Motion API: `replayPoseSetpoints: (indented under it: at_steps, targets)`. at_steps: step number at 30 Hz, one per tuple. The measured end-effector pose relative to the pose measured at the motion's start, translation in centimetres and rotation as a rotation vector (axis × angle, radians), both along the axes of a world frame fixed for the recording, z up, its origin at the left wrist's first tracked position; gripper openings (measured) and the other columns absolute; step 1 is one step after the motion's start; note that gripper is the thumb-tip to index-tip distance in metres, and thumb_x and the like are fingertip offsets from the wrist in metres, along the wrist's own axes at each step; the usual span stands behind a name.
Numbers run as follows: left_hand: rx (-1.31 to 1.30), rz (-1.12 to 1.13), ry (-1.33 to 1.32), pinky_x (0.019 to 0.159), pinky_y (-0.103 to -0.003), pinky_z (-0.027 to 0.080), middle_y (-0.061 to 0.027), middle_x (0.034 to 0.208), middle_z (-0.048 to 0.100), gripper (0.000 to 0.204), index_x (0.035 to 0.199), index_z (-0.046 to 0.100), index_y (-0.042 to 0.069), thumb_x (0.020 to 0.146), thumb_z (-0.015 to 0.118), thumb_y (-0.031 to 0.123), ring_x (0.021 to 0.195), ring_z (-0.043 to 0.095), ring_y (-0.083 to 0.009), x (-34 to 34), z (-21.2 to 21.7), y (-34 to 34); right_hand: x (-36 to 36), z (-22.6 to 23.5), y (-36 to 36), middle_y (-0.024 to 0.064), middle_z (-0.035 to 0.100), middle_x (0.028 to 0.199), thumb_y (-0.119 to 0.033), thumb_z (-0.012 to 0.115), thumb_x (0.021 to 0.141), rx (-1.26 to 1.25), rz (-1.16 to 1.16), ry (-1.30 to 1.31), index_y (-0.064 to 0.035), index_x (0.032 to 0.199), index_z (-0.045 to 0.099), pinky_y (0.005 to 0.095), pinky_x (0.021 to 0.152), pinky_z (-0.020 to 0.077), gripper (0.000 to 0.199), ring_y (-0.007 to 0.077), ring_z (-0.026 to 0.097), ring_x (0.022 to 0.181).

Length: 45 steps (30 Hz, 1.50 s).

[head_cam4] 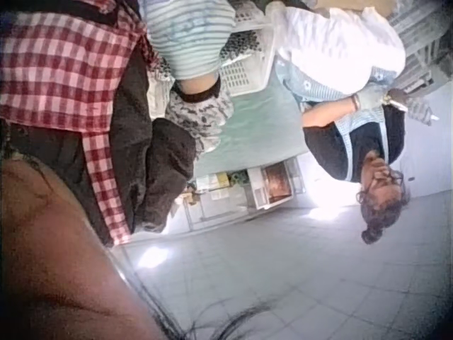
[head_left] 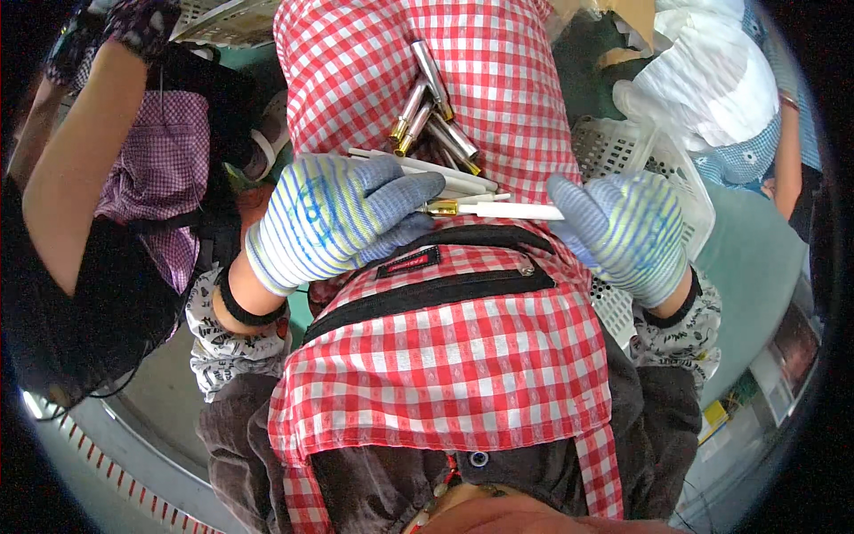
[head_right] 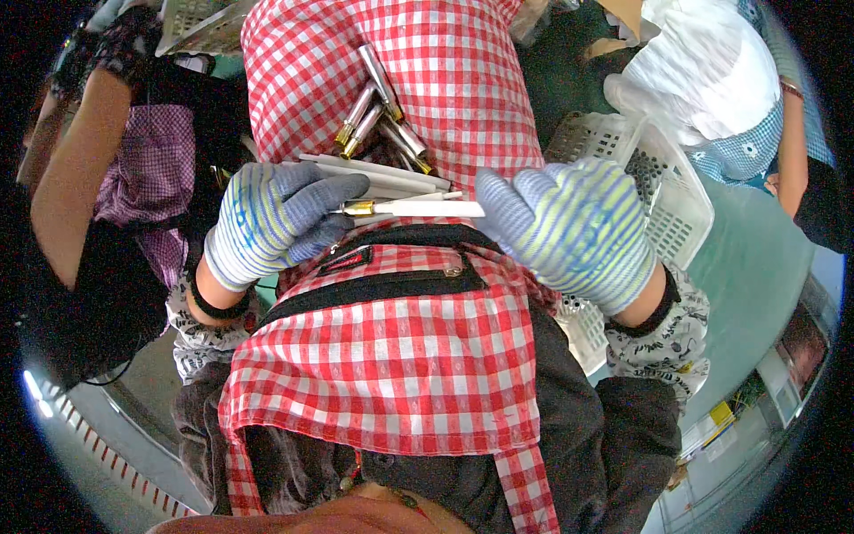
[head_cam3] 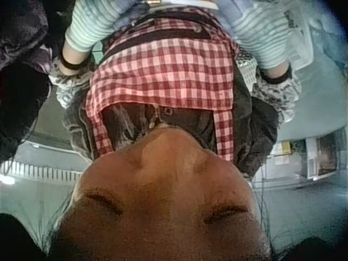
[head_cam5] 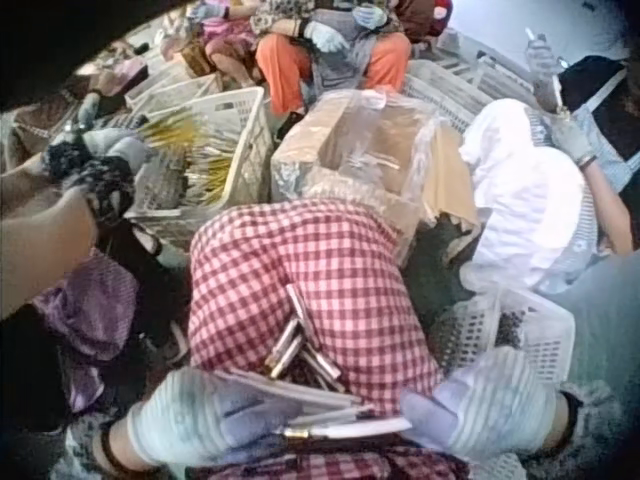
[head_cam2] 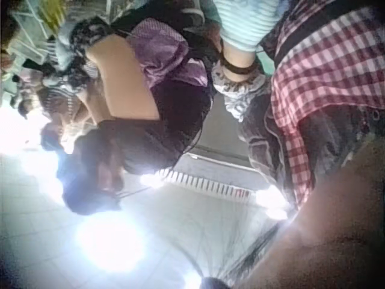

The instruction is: Assembling small electronic components (vape pens) by inserting inner parts into plastic casings and organizing them into baskets.

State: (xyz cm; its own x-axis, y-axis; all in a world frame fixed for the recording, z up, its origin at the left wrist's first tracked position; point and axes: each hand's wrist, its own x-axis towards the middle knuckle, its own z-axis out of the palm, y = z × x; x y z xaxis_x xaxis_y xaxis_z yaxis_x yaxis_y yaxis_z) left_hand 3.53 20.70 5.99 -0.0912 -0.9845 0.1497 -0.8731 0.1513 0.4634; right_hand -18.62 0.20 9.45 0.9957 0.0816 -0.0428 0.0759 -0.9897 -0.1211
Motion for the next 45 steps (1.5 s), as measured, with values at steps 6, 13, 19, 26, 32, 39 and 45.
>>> replayPoseSetpoints:
  at_steps: [6,13,19,26,32,39,45]
  targets:
    - [-0.023,-0.008,-0.106,0.05,-0.035,0.047,-0.0039,0.077,0.065,0.041,0.107,0.067,0.013,0.071,0.076,0.03,0.055,0.06,-0.0221,-0.3,-1.3,1.7,1.3,-2.5,1.2,0.0086,0.055,0.055,-0.029,0.065,0.084,0.34,0.006,0.033,-0.0077,0.08,0.062,0.0396,0.046,0.0434,0.022,0.0267,0.058,0.048]
    - [0.018,-0.116,-0.193,0.052,-0.036,0.048,-0.0051,0.081,0.066,0.039,0.107,0.067,0.011,0.076,0.071,0.033,0.058,0.062,-0.0221,-1.3,-2.0,2.6,1.6,-4.3,1.8,0.0171,0.063,0.07,-0.037,0.053,0.094,0.873,-0.153,0.486,-0.0095,0.096,0.069,0.044,0.062,0.0494,0.032,0.0347,0.063,0.064]
    - [0.065,-0.039,0.052,0.059,-0.042,0.051,-0.0128,0.079,0.064,0.034,0.107,0.063,0.007,0.077,0.071,0.023,0.068,0.065,-0.0315,-1.9,-1.7,0.5,0.9,-4.2,0.5,0.0143,0.057,0.059,-0.037,0.054,0.093,0.47,-0.03,0.157,-0.0078,0.086,0.064,0.0435,0.053,0.0455,0.031,0.0311,0.06,0.054]
    - [0.047,-0.003,0.048,0.06,-0.035,0.051,-0.0081,0.093,0.064,0.043,0.116,0.064,0.009,0.076,0.072,0.021,0.073,0.064,-0.0257,-2.8,1.9,-3.5,-1.8,-4.0,-4.1,0.0085,0.06,0.089,-0.015,0.062,0.077,0.281,-0.031,-0.175,-0.0085,0.094,0.063,0.0402,0.08,0.046,0.018,0.028,0.059,0.086]
    - [0.044,0.106,0.111,0.085,-0.039,0.051,-0.0171,0.11,0.065,0.038,0.117,0.062,0.003,0.08,0.066,0.009,0.1,0.064,-0.0323,-0.1,0.9,-0.6,-22.0,-9.6,-8.8,0.0149,0.062,0.109,-0.003,0.052,0.083,0.657,-1.002,0.018,-0.0041,0.103,0.063,0.0378,0.084,0.049,0.022,0.0299,0.062,0.093]
    - [0.048,0.088,0.077,0.083,-0.04,0.05,-0.0142,0.111,0.066,0.039,0.116,0.062,0.003,0.077,0.064,0.0,0.099,0.064,-0.0324,0.9,-0.2,0.0,-38.7,-21.3,-4.5,0.0218,0.066,0.099,-0.012,0.057,0.085,0.33,-1.404,0.469,-0.0042,0.107,0.064,0.0418,0.084,0.0487,0.025,0.0375,0.062,0.095]
    - [-0.002,0.064,-0.031,0.075,-0.039,0.049,-0.0125,0.107,0.065,0.037,0.114,0.063,0.006,0.077,0.063,0.004,0.092,0.064,-0.031,0.7,0.8,0.0,-37.6,-26.4,-6.8,0.023,0.063,0.111,-0.023,0.055,0.087,0.083,-1.381,0.548,-0.0082,0.114,0.063,0.0475,0.086,0.0471,0.032,0.0433,0.058,0.103]
